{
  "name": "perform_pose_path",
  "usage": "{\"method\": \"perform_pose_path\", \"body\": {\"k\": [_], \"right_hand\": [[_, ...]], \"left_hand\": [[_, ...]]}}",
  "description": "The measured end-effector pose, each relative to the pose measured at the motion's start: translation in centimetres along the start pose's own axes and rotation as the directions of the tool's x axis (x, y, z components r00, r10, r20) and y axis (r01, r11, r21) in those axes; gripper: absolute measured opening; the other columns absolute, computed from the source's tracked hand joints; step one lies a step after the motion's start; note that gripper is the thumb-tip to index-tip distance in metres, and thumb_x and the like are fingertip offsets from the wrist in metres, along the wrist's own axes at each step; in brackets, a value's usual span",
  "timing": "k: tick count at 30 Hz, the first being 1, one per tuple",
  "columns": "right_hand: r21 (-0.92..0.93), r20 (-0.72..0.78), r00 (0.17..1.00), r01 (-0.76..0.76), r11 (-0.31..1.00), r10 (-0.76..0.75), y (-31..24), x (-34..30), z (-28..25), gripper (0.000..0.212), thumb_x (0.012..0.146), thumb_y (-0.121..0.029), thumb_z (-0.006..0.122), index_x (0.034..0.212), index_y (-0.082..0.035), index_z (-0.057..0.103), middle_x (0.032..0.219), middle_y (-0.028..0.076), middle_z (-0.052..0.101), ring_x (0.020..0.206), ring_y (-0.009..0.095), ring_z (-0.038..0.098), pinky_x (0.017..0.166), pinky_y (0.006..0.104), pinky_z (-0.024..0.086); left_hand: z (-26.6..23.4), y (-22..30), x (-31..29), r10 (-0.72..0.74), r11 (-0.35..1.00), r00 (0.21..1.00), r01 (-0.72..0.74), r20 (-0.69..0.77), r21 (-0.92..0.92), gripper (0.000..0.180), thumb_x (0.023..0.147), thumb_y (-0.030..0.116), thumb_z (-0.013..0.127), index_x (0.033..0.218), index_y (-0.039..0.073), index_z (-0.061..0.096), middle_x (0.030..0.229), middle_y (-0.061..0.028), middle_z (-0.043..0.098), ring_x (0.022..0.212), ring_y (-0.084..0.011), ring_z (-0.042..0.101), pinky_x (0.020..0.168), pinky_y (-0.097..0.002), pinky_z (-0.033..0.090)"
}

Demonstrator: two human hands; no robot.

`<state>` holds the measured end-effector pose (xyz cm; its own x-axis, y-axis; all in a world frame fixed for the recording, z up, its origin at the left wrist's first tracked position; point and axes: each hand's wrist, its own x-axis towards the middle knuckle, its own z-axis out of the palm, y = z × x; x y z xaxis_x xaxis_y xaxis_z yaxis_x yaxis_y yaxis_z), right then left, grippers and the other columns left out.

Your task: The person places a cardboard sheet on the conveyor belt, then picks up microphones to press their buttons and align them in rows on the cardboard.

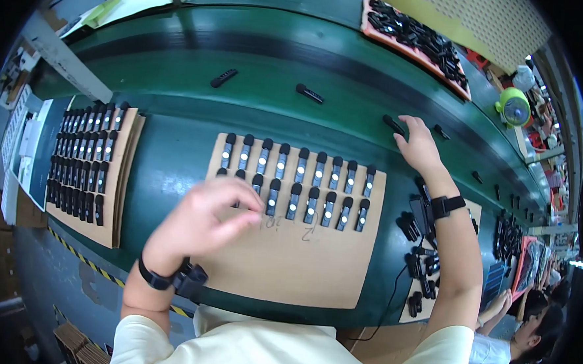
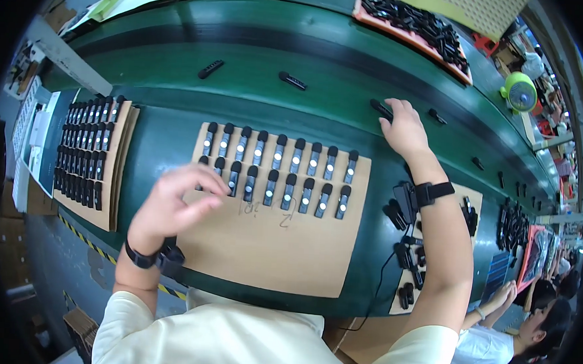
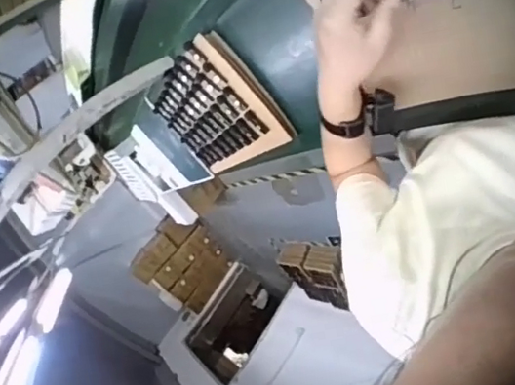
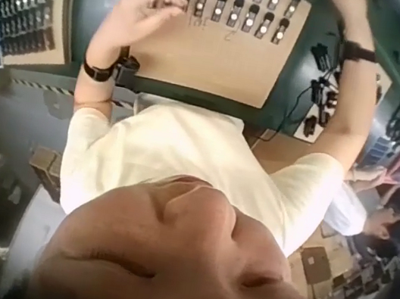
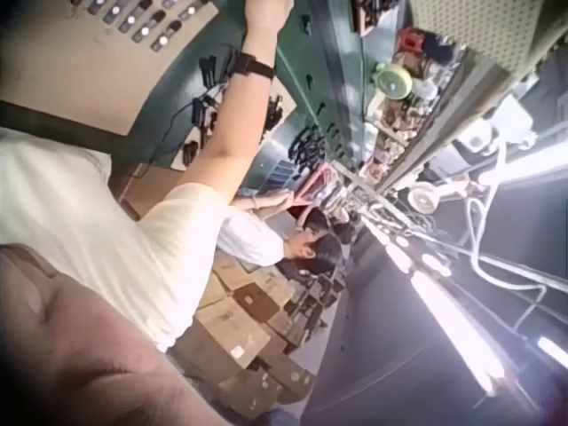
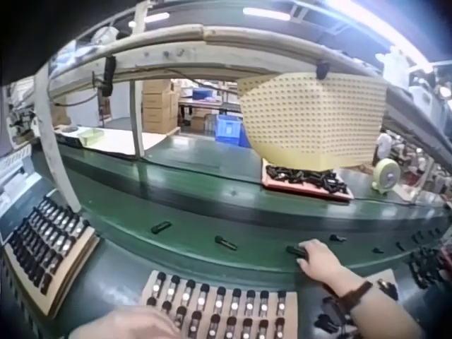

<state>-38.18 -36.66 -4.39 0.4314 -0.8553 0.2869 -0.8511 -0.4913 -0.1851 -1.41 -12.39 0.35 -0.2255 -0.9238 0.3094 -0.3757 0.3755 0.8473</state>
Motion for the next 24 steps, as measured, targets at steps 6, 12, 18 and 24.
{"method": "perform_pose_path", "body": {"k": [6, 12, 18, 24], "right_hand": [[-0.176, 0.282, 0.918, -0.235, 0.956, 0.277, 0.2, 4.5, 2.3, 0.029, 0.085, -0.015, 0.069, 0.110, -0.002, 0.063, 0.108, 0.019, 0.065, 0.107, 0.038, 0.060, 0.094, 0.0430, 0.048], [0.035, 0.367, 0.926, 0.082, 0.996, -0.089, -12.0, 9.4, 2.4, 0.022, 0.085, -0.015, 0.069, 0.102, -0.001, 0.066, 0.103, 0.018, 0.065, 0.108, 0.037, 0.059, 0.095, 0.0410, 0.047], [0.009, 0.437, 0.894, 0.100, 0.995, -0.094, -17.6, 11.8, 6.7, 0.020, 0.084, -0.018, 0.070, 0.099, -0.004, 0.068, 0.109, 0.016, 0.064, 0.111, 0.036, 0.059, 0.097, 0.0419, 0.047], [-0.043, 0.487, 0.871, 0.096, 0.994, -0.063, -19.0, 12.6, 6.8, 0.019, 0.085, -0.013, 0.063, 0.102, -0.009, 0.071, 0.118, 0.015, 0.064, 0.116, 0.034, 0.059, 0.099, 0.0423, 0.049]], "left_hand": [[-8.1, -7.4, 2.4, -0.228, 0.953, 0.940, 0.270, -0.255, 0.141, 0.010, 0.090, 0.009, 0.068, 0.091, 0.000, 0.066, 0.083, -0.0052, 0.068, 0.077, -0.0118, 0.062, 0.071, -0.0275, 0.051], [-12.3, -15.8, 5.4, -0.294, 0.914, 0.858, 0.381, -0.421, 0.139, 0.016, 0.089, 0.012, 0.069, 0.098, -0.001, 0.066, 0.081, -0.0063, 0.068, 0.076, -0.0135, 0.063, 0.072, -0.0268, 0.052], [-12.2, -20.5, 8.6, -0.197, 0.842, 0.823, 0.420, -0.533, 0.337, 0.025, 0.087, 0.017, 0.071, 0.104, -0.001, 0.067, 0.098, -0.0121, 0.070, 0.089, -0.0214, 0.066, 0.082, -0.0329, 0.054], [-12.6, -22.1, 9.7, -0.223, 0.645, 0.800, 0.549, -0.557, 0.531, 0.033, 0.084, 0.022, 0.074, 0.108, 0.001, 0.066, 0.111, -0.0150, 0.066, 0.099, -0.0234, 0.063, 0.088, -0.0367, 0.052]]}}
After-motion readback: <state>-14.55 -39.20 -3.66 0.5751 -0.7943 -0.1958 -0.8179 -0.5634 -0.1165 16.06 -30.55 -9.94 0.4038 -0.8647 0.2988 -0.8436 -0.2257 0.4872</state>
